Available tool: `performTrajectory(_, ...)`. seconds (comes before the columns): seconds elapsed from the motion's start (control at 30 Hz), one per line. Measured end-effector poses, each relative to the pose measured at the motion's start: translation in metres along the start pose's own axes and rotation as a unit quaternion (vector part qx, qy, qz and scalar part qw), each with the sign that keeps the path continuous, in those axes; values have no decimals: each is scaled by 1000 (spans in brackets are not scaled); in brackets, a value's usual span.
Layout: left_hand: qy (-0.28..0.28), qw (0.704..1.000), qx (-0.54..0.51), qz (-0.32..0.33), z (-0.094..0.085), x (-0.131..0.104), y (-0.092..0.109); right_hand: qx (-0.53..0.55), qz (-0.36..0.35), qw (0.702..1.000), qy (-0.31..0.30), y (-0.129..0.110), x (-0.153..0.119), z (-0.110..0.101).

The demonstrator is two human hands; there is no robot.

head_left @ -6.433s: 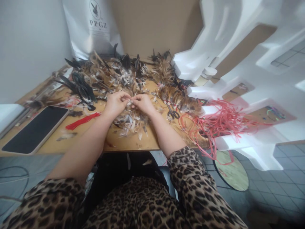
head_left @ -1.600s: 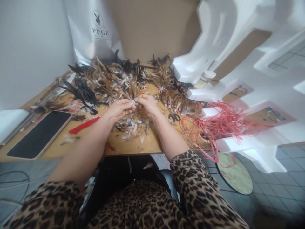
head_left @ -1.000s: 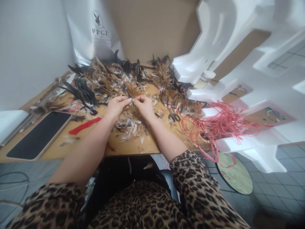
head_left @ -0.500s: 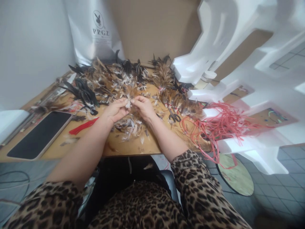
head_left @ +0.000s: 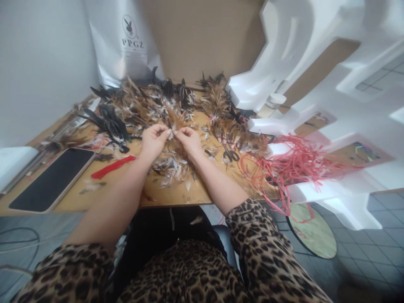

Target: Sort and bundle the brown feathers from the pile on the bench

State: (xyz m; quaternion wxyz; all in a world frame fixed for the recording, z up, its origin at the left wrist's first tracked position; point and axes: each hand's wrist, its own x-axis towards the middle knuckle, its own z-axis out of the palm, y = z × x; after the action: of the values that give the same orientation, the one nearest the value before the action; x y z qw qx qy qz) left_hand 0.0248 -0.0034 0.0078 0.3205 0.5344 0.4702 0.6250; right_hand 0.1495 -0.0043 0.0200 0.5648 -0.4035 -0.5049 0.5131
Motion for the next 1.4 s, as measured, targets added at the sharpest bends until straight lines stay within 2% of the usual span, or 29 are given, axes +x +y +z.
performTrajectory(0.57,10,991,99,86,-1,-1,-2,-73,-11,997,14,1,3,-3)
performTrajectory(0.67,14,992,92,83,0,-2,0,-64,-9,998,8,1,3,-3)
performTrajectory(0.77,8,998,51,40,1,-3,5,-39,0,999,1,1,2,-4)
performTrajectory(0.87,-7,998,-38,-50,1,-3,11,14,16,999,-24,2,3,-5)
performTrajectory(0.97,-45,978,-144,-141,1,-3,14,65,21,996,-58,4,6,-6)
performTrajectory(1.03,-54,970,-171,-164,1,-2,14,80,25,994,-68,4,7,-7)
performTrajectory(1.1,-34,977,-151,-147,2,-2,12,77,32,995,-60,4,6,-6)
performTrajectory(1.23,11,998,-40,-47,2,-2,7,48,35,998,-22,1,2,-1)
performTrajectory(1.4,29,988,124,87,-2,-5,8,16,29,999,19,-2,-3,3)
